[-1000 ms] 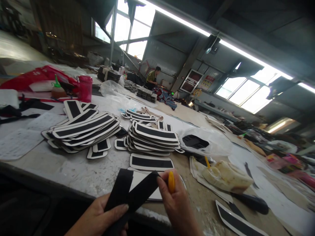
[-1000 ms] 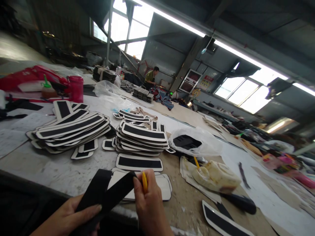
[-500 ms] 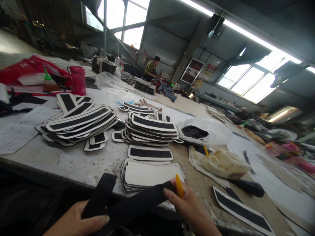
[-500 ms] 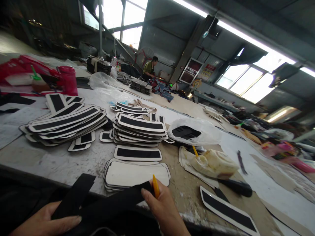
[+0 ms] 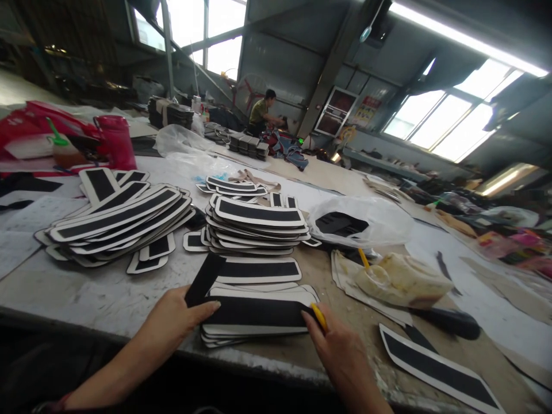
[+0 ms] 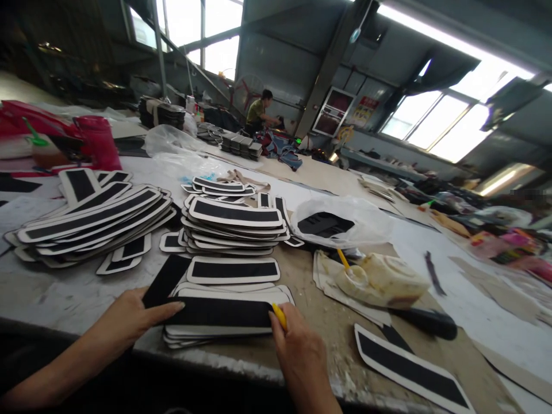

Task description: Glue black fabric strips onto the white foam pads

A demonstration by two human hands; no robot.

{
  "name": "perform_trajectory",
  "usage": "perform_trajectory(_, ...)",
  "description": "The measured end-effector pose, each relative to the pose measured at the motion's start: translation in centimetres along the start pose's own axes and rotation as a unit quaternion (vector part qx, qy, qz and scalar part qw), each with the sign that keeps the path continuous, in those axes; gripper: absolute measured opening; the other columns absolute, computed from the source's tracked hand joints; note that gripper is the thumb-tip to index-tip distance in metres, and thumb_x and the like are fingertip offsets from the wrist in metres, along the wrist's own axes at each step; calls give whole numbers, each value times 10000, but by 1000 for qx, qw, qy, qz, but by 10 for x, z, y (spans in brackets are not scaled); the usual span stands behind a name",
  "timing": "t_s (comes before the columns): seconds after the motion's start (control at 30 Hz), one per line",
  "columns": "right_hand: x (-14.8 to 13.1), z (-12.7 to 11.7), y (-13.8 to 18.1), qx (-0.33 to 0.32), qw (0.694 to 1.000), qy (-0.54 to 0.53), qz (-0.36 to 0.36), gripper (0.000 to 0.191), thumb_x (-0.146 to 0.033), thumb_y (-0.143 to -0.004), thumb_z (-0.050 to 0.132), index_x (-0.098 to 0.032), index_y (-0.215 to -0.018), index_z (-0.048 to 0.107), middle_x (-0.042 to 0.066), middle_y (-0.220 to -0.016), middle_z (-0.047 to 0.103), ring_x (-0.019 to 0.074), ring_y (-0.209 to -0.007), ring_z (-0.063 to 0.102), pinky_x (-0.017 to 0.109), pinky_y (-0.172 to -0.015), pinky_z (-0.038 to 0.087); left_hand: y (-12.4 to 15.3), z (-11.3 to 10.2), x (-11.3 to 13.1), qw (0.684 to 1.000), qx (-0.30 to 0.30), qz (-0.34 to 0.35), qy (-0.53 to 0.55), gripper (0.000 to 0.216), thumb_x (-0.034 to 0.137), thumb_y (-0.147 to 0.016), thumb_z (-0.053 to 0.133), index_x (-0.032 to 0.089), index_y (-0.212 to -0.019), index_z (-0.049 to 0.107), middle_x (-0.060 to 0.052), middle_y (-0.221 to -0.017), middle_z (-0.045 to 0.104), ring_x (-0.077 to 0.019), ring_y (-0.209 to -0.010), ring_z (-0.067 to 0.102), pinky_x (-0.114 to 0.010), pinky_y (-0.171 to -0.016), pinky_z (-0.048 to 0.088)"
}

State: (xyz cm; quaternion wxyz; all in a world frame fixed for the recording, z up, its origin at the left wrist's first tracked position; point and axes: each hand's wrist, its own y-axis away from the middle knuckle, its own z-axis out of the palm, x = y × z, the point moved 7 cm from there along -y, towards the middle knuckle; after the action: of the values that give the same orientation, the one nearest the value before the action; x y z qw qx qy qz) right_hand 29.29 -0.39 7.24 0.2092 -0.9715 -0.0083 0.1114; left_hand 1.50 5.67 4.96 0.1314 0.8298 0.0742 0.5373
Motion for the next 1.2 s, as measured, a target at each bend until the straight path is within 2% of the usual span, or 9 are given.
perform_trajectory(0.17, 5, 5, -6, 4, 998, 62, -18, 412, -420, -937, 273, -213, -779, 593, 52, -670, 660, 196, -523, 618, 280, -464, 374, -9, 10, -3, 998, -25, -2, -52, 173, 323, -658, 612, 173, -721, 668, 8, -657, 711, -241, -680, 639, -252, -593, 448)
perform_trajectory(0.33, 10, 11, -7, 1, 996, 86, -27, 407, -401, -940, 254, -228, -749, 570, 29, -600, 637, 188, -487, 609, 278, -443, 349, -13, 14, -9, 994, -22, -17, -107, 239, 378, -631, 624, 164, -734, 654, -20, -645, 695, -270, -700, 634, -279, -601, 433)
perform_trajectory(0.43, 11, 14, -6, -8, 996, 87, -35, 364, -371, -933, 279, -233, -736, 551, 20, -594, 632, 188, -481, 604, 282, -432, 335, -15, 14, -9, 990, -10, -19, -139, 229, 398, -623, 622, 175, -678, 627, -27, -621, 672, -276, -689, 623, -291, -602, 414)
perform_trajectory(0.73, 19, 29, -4, -48, 994, 95, -18, 149, -291, -874, 447, -237, -758, 524, 13, -617, 626, 199, -520, 607, 278, -451, 324, -16, 13, -13, 972, 24, -21, -231, 197, 411, -638, 596, 225, -669, 538, -22, -643, 632, -259, -672, 599, -297, -608, 372)
perform_trajectory(0.83, 19, 32, -4, -59, 994, 88, -24, 114, -292, -859, 490, -237, -763, 516, 8, -631, 628, 196, -530, 608, 273, -454, 325, -16, 11, -15, 965, 50, -23, -257, 275, 455, -662, 580, 231, -788, 483, -34, -728, 631, -272, -733, 604, -308, -647, 380)
perform_trajectory(0.97, 20, 33, -3, -58, 994, 87, -12, 118, -292, -865, 480, -240, -763, 510, -1, -630, 618, 193, -531, 603, 273, -458, 321, -12, 8, -18, 964, 65, -44, -253, 480, 521, -684, 558, 196, -1000, 400, -103, -886, 625, -312, -875, 598, -342, -731, 402)
perform_trajectory(1.2, 21, 36, -2, -55, 995, 80, -5, 189, -308, -901, 396, -242, -775, 521, -8, -643, 620, 181, -542, 597, 271, -473, 314, -8, 10, -18, 970, 57, -56, -230, 405, 484, -700, 546, 204, -978, 458, -86, -929, 647, -286, -903, 600, -325, -765, 411)
